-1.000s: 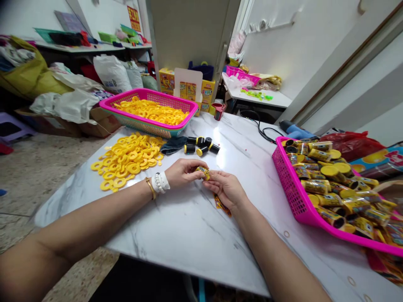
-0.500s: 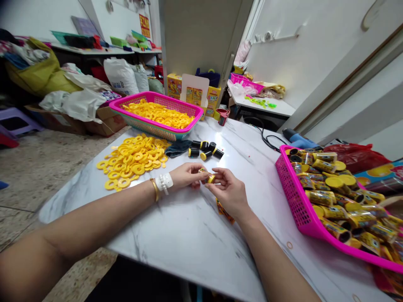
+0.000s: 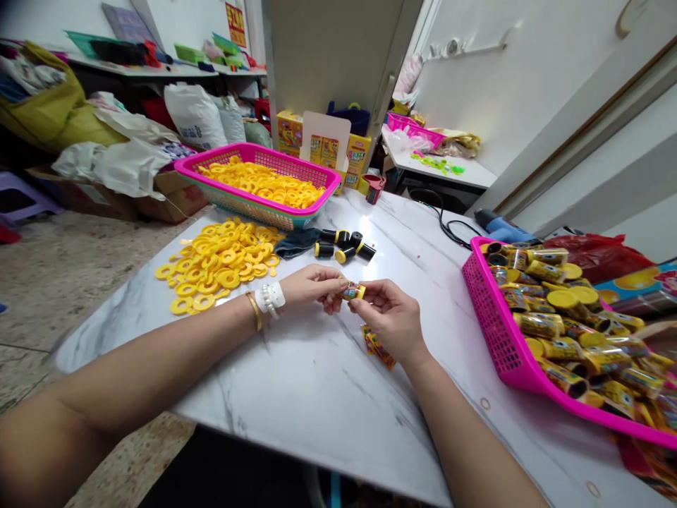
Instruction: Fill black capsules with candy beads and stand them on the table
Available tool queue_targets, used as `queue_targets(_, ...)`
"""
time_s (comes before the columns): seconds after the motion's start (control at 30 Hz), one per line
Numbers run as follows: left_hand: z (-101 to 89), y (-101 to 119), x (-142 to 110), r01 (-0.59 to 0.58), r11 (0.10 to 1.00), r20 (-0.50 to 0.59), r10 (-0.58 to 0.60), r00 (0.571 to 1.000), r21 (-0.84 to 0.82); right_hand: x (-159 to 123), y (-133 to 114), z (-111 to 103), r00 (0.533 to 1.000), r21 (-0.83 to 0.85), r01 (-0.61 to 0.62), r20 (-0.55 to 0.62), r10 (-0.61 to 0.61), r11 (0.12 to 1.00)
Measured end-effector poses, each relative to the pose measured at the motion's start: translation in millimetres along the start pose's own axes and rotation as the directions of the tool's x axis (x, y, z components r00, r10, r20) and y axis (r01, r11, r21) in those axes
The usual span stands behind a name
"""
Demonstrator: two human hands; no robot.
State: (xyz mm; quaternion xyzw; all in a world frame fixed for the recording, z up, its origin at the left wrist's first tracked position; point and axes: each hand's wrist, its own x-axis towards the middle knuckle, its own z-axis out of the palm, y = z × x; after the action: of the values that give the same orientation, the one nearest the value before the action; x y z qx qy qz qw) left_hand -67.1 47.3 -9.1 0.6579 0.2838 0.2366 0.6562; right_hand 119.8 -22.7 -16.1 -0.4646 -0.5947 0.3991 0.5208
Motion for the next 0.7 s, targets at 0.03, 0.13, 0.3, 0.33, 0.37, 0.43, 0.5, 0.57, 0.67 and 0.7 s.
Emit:
queue_targets(0.03, -0.2, 1, -1, -0.025, 1.000, 0.010, 0.025, 1.000, 0.002, 1, -2, 0, 1.000, 0.027, -0.015, -0.006, 0.015, 1.000)
queue_targets(0.13, -0.1, 4, -3, -0.069, 0.997, 0.028, 0.070, 0.997, -0.017, 1, -6, 2, 0.999, 0.077, -0.040, -0.008, 0.041, 0.996)
queue_targets(0.3, 1.9, 6, -5, -0.066, 0.998, -0.104, 0.066, 0.992, -0.001, -1, 0, 3, 0.999, 0.032, 0.037, -0.037, -0.036, 0.999)
queue_targets(0.33, 2.4, 7, -5, -0.079, 0.997, -0.117, 0.081, 0.990, 0.021, 0, 2, 3, 0.998, 0.010, 0.052, -0.034, -0.052, 0.999)
queue_targets(0.37, 2.7, 7, -5, -0.093, 0.995, -0.118, 0.097, 0.988, 0.036, 0, 5, 3, 0.997, -0.010, 0.071, -0.025, -0.071, 0.997)
queue_targets(0.43, 3.1, 8, -5, -0.094, 0.995, -0.110, 0.096, 0.989, 0.022, 3, 8, 2, 0.993, -0.029, 0.116, -0.003, -0.116, 0.993)
queue_targets(0.5, 2.9, 7, -5, -0.060, 0.998, -0.118, 0.056, 0.991, -0.027, 5, 9, 1, 0.988, -0.033, 0.154, 0.002, -0.154, 0.987)
queue_targets(0.57, 1.8, 6, -4, -0.023, 0.998, -0.119, 0.015, 0.993, -0.065, 6, 9, -1, 0.982, -0.061, 0.190, -0.005, -0.191, 0.980)
queue_targets(0.67, 0.0, 3, -3, -0.018, 0.996, -0.097, 0.010, 0.995, -0.083, 4, 5, -2, 0.965, -0.158, 0.261, 0.017, -0.261, 0.952)
queue_targets(0.7, -0.3, 2, -3, -0.020, 0.996, -0.091, 0.012, 0.996, -0.088, 3, 4, -2, 0.959, -0.191, 0.279, 0.015, -0.282, 0.941)
